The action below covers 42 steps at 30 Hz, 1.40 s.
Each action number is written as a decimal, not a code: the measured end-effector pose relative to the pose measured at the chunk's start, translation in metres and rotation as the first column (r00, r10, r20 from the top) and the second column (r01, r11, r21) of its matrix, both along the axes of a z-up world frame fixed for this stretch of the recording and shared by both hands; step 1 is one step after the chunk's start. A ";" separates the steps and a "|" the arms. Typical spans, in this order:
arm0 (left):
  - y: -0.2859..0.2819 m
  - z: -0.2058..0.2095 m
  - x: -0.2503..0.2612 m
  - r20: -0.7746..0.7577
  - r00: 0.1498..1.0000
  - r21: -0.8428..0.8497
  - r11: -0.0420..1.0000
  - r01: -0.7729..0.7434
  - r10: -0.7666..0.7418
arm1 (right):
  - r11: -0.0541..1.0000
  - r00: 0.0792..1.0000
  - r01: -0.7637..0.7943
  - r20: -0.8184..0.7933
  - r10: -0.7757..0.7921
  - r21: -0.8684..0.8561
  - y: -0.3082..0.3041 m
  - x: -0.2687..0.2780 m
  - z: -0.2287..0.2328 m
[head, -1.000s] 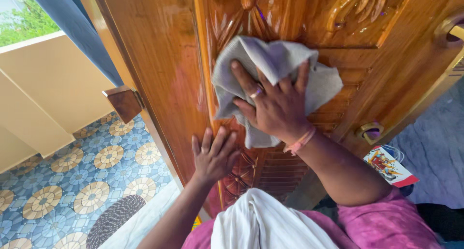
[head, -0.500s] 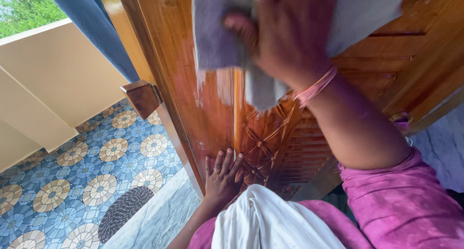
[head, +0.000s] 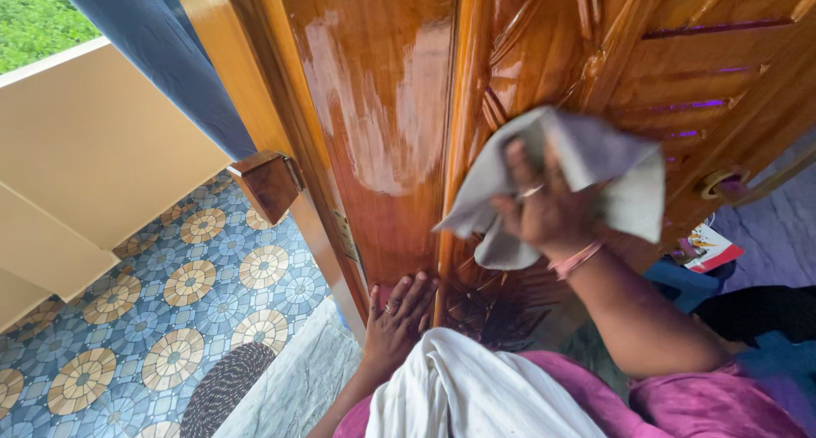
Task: The person wipes a wooden door with a cloth. They systematically clean the surface, moving from the lower sections to the upper panels, ensuring the entire visible area is treated.
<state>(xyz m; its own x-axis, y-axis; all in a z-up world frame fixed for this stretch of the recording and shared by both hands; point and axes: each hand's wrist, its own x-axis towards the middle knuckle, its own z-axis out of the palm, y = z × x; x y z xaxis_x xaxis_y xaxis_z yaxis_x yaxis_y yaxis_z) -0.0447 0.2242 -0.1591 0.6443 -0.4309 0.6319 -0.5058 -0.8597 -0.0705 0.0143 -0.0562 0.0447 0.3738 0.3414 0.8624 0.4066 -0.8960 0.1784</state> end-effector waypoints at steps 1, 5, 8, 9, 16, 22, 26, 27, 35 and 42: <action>0.002 -0.002 0.004 0.015 1.000 0.004 1.000 0.005 -0.005 | 0.993 0.993 0.022 0.109 -0.035 0.117 -0.014 0.008 0.018; 0.008 -0.015 0.011 0.029 1.000 0.051 0.999 0.005 -0.007 | 0.880 0.950 0.223 0.108 -0.292 0.419 -0.046 0.014 0.049; 0.013 -0.024 0.020 0.083 0.996 0.063 0.998 0.029 -0.034 | 0.809 0.954 0.231 0.036 -0.297 0.541 -0.045 0.011 0.012; 0.014 -0.027 0.020 0.084 0.996 0.064 0.997 0.036 -0.041 | 0.783 0.958 0.227 0.011 -0.286 0.580 -0.034 0.009 -0.013; 0.016 -0.043 0.034 0.137 0.986 0.065 0.994 0.085 -0.093 | 0.991 0.963 -0.115 -0.252 0.095 -0.065 0.065 0.006 -0.084; 0.015 -0.028 0.031 0.133 0.986 0.026 0.995 0.100 -0.102 | 0.988 0.969 0.149 0.194 -0.152 0.031 0.043 0.012 0.064; 0.025 -0.017 0.024 0.062 0.987 0.041 0.988 0.146 -0.148 | 0.951 0.975 0.154 0.118 -0.191 0.268 0.027 0.002 0.048; 0.027 -0.017 0.024 0.041 0.986 0.041 0.986 0.158 -0.160 | 0.942 0.970 0.160 0.128 -0.205 0.294 0.022 0.004 0.027; 0.011 -0.063 0.057 0.486 0.874 0.067 0.997 -0.047 0.009 | 0.976 0.929 0.202 -0.332 -0.163 0.084 0.060 0.008 -0.103; 0.015 -0.055 0.034 0.013 0.988 -0.008 0.988 0.155 -0.154 | 0.999 0.979 0.012 0.205 -0.021 0.045 0.022 0.010 0.044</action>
